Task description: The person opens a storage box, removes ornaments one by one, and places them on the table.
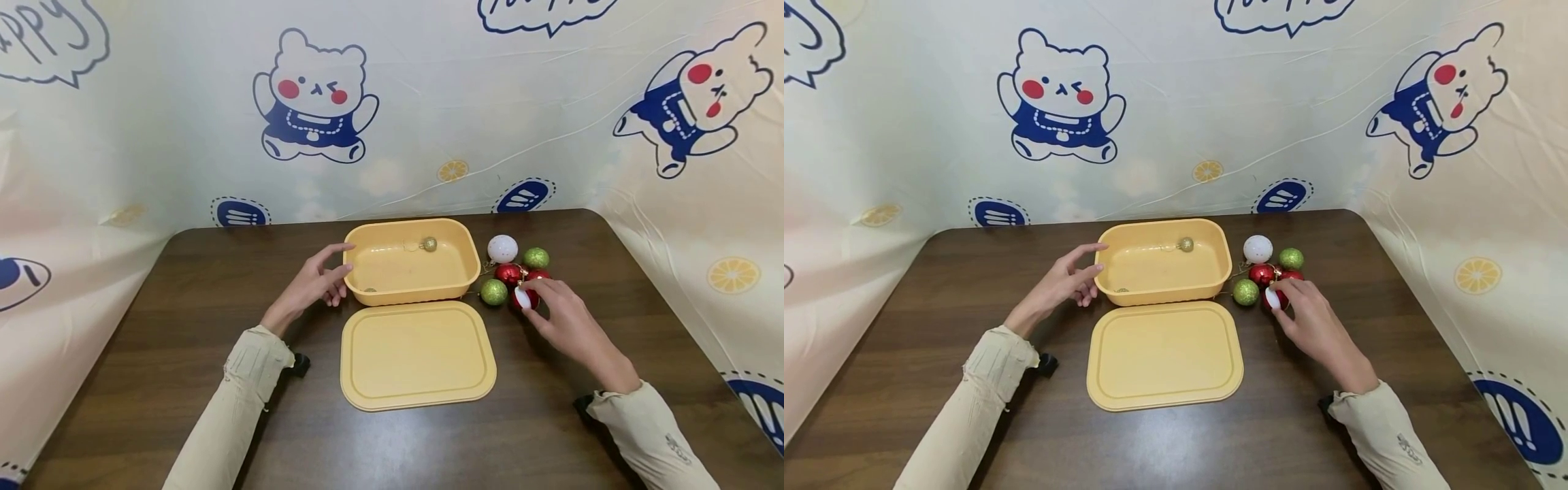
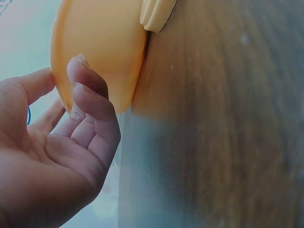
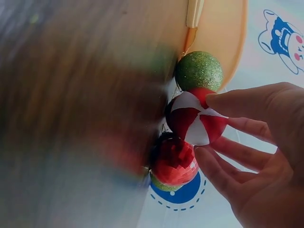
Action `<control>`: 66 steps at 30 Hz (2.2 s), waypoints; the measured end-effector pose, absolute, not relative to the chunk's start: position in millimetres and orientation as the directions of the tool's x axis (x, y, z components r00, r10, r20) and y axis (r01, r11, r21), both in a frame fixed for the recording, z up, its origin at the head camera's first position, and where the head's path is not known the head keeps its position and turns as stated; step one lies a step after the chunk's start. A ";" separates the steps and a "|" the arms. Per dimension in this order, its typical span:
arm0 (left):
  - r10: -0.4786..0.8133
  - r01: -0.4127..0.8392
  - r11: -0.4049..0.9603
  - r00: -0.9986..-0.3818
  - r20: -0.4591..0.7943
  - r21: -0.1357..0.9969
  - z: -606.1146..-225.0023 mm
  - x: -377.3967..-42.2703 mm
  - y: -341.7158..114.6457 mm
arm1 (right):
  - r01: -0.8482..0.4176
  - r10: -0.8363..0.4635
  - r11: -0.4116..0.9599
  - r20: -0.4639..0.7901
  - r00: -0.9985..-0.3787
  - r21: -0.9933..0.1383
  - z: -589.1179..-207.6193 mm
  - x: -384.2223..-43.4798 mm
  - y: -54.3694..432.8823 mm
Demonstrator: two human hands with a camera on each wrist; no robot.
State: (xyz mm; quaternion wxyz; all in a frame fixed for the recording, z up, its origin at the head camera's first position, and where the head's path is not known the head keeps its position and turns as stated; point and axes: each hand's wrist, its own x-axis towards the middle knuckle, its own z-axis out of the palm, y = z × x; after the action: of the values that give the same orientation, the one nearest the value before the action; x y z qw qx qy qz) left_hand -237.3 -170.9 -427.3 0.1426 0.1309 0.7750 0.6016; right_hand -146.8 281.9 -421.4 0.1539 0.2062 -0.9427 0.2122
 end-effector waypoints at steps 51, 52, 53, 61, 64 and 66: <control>0.373 0.043 0.245 -0.926 -0.054 0.969 -429.4 -237.5 -171.7 | -0.549 -0.399 0.790 0.451 -0.798 -0.273 -379.3 -158.9 244.0; 0.373 0.041 0.243 -0.926 -0.055 0.969 -429.5 -237.5 -171.7 | -0.563 -0.411 0.781 0.455 -0.790 -0.271 -377.9 -160.8 239.5; 0.373 0.038 0.241 -0.926 -0.056 0.970 -429.4 -237.5 -171.6 | -0.577 -0.425 0.771 0.458 -0.781 -0.269 -376.7 -162.7 234.8; 0.372 0.027 0.243 -0.926 -0.068 0.970 -429.2 -238.5 -169.9 | -0.618 -0.479 0.724 0.423 -0.770 -0.306 -369.2 -177.7 201.7; 0.373 0.025 0.243 -0.925 -0.070 0.970 -428.5 -238.6 -168.8 | -0.595 -0.473 0.730 0.381 -0.795 -0.336 -367.7 -181.3 191.6; 0.376 0.024 0.241 -0.924 -0.070 0.970 -428.2 -238.8 -168.5 | -0.585 -0.470 0.729 0.360 -0.805 -0.355 -366.8 -183.7 185.3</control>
State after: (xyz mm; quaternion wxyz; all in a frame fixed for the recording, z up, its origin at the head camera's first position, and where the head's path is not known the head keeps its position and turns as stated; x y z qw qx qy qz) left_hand -238.8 -168.5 -428.2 0.1461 0.1293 0.7739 0.6025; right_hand -183.7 185.3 -366.8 0.1238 0.2863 -0.9216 0.2309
